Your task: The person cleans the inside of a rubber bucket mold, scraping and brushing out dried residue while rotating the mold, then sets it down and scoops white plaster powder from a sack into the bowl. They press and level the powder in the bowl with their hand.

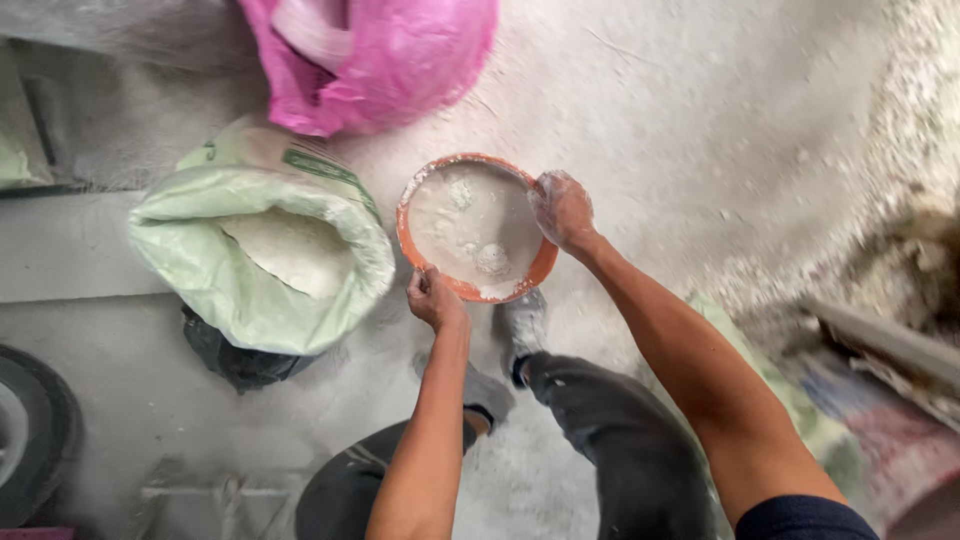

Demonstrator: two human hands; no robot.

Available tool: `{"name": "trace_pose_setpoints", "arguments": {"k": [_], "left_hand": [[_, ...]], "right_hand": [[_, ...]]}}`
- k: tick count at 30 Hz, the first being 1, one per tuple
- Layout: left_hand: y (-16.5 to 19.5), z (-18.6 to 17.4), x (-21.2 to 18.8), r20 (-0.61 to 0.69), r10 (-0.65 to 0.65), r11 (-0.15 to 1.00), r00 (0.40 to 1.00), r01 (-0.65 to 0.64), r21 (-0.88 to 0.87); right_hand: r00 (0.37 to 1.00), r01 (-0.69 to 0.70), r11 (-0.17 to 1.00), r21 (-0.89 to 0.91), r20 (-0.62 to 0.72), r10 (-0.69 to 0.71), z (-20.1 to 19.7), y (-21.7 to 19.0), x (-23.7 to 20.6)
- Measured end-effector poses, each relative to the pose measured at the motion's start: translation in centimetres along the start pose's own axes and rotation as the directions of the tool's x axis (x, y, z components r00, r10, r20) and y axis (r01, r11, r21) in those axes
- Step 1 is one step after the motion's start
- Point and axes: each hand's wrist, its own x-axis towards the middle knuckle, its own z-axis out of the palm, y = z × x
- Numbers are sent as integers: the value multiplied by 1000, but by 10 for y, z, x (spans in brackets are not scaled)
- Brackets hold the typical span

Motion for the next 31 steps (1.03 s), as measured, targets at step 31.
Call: {"name": "trace_pose_setpoints", "arguments": {"k": [31], "left_hand": [[135, -236, -786, 935, -324, 647, -144, -755, 107]], "right_hand": [[64, -483, 559, 674, -610, 790, -464, 38, -985]]}}
